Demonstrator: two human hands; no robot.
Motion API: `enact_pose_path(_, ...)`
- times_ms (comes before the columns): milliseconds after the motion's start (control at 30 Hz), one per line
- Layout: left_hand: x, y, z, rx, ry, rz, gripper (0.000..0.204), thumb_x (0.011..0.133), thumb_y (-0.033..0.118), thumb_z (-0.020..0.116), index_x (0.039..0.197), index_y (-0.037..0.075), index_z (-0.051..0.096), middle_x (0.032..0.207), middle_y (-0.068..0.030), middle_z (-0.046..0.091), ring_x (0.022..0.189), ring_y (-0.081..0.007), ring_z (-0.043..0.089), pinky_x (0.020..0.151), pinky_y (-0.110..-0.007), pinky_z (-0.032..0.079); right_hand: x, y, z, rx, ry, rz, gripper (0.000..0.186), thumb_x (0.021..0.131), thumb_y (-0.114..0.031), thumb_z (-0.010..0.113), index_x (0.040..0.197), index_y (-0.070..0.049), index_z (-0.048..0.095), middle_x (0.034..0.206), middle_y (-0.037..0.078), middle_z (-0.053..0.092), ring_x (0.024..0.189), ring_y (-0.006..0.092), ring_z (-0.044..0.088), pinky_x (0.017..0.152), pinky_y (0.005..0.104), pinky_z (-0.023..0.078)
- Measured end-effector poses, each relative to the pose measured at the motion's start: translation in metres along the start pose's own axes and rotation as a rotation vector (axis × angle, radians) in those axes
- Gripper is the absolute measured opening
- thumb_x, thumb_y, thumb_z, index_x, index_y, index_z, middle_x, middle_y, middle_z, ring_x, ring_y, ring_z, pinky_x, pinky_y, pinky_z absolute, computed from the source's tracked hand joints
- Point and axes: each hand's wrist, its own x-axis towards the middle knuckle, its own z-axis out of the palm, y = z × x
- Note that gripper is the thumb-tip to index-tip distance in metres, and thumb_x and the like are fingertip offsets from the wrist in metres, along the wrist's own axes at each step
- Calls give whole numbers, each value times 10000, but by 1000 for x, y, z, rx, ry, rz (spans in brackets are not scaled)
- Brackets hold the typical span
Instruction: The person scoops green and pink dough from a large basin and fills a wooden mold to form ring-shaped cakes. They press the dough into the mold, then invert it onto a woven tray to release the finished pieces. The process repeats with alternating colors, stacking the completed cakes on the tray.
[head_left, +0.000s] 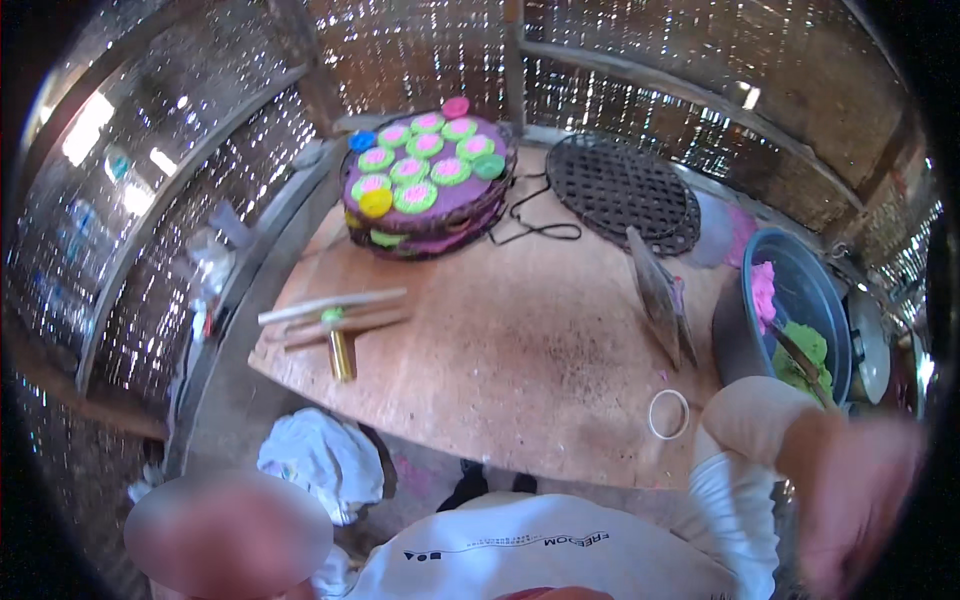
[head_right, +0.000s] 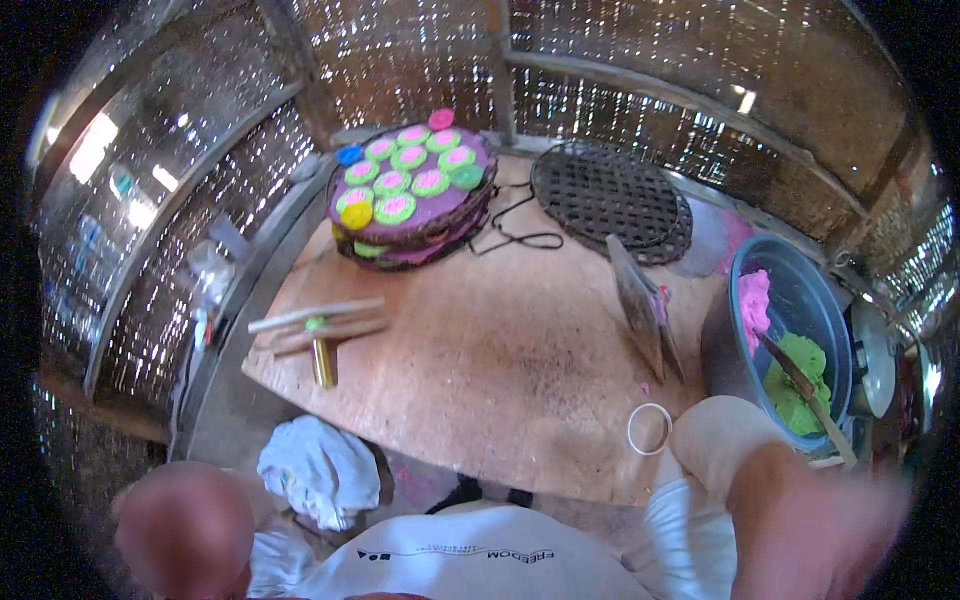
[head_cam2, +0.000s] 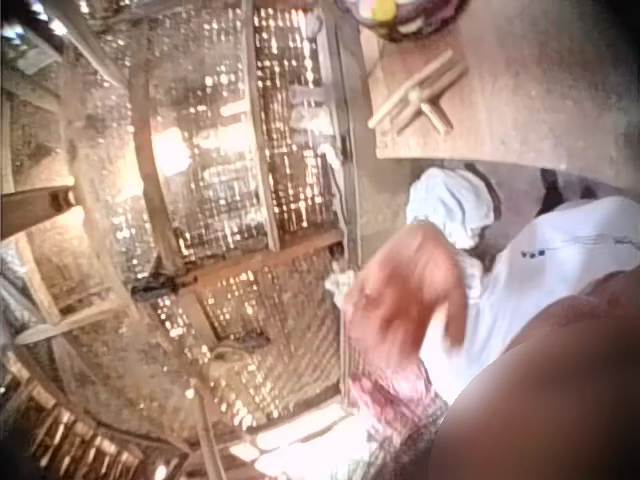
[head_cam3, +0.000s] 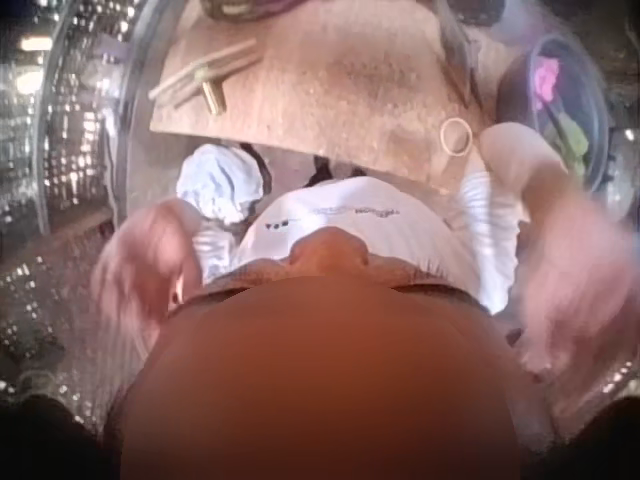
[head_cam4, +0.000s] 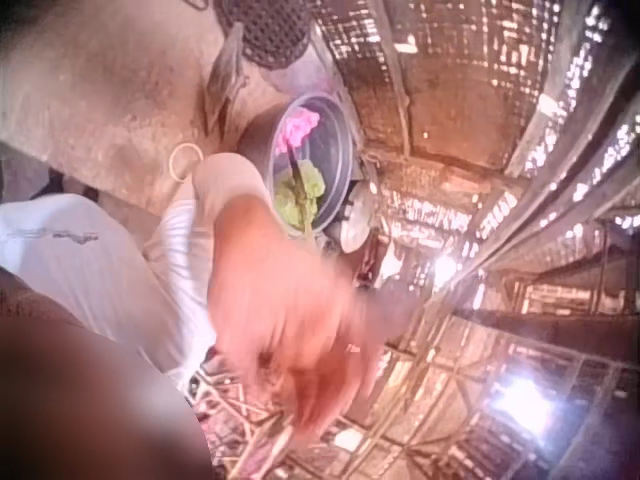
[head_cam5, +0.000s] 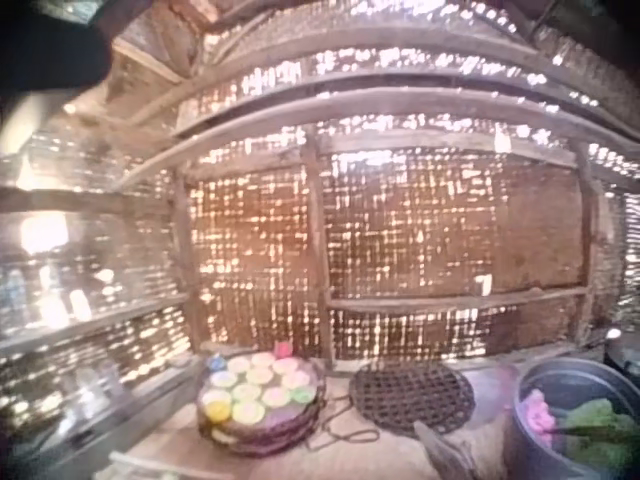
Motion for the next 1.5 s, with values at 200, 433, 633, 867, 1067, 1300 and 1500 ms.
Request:
enact_pose_path(200,-171,55,83,-469,-1066,-988,467,685,288,658,1087,104,509,1042,-84,499,978,-261,451,801,-398,315,-213,153,120,-233,-201,1121,126,820,-102,551,913,-36,605,854,53,592,810,146,554,719,250,431)
enact_pose_path(433,-245,79,81,-609,-1247,-1019,447,727,311,630,1116,125,512,1096,-51,509,1047,-239,445,833,-396,284,-420,204,124,-933,-1019,1620,276,749,-275,600,855,-24,640,994,168,601,924,322,578,750,415,467)
enact_pose_path(633,-242,58,79,-625,-1205,-1057,364,755,271,623,1083,136,543,1048,-32,537,1020,-211,476,826,-382,285,-450,201,137,-1133,-1218,1490,302,763,-285,567,922,-37,635,1073,118,563,1039,303,515,872,479,378)
enact_pose_path(867,-232,67,74,-628,-1196,-1048,331,754,265,621,1051,133,556,1031,-30,544,1012,-211,481,817,-381,285,-429,236,127,-1100,-969,1698,436,740,-280,502,1041,24,583,1247,196,401,1208,353,314,1003,507,172)
enact_pose_path(1067,-205,88,66,-481,-1125,-1019,302,743,263,615,1012,130,573,986,-36,563,980,-224,496,814,-389,287,-332,259,93,-750,-920,1713,410,767,-381,516,957,-24,582,1170,199,447,1131,369,388,905,442,331)
enact_pose_path(1300,-172,117,39,78,-938,-1159,296,678,200,649,943,91,575,912,-71,557,938,-260,492,818,-383,310,-222,47,60,-89,-684,1024,224,703,-195,630,703,-32,476,972,137,482,915,325,447,801,415,355)
enact_pose_path(1500,-116,150,-13,582,-541,-1367,271,702,103,625,961,45,569,813,-62,571,814,-218,530,775,-340,348,-189,-97,0,285,-1028,1010,202,639,-134,640,720,-43,479,997,154,465,940,334,425,837,417,326)
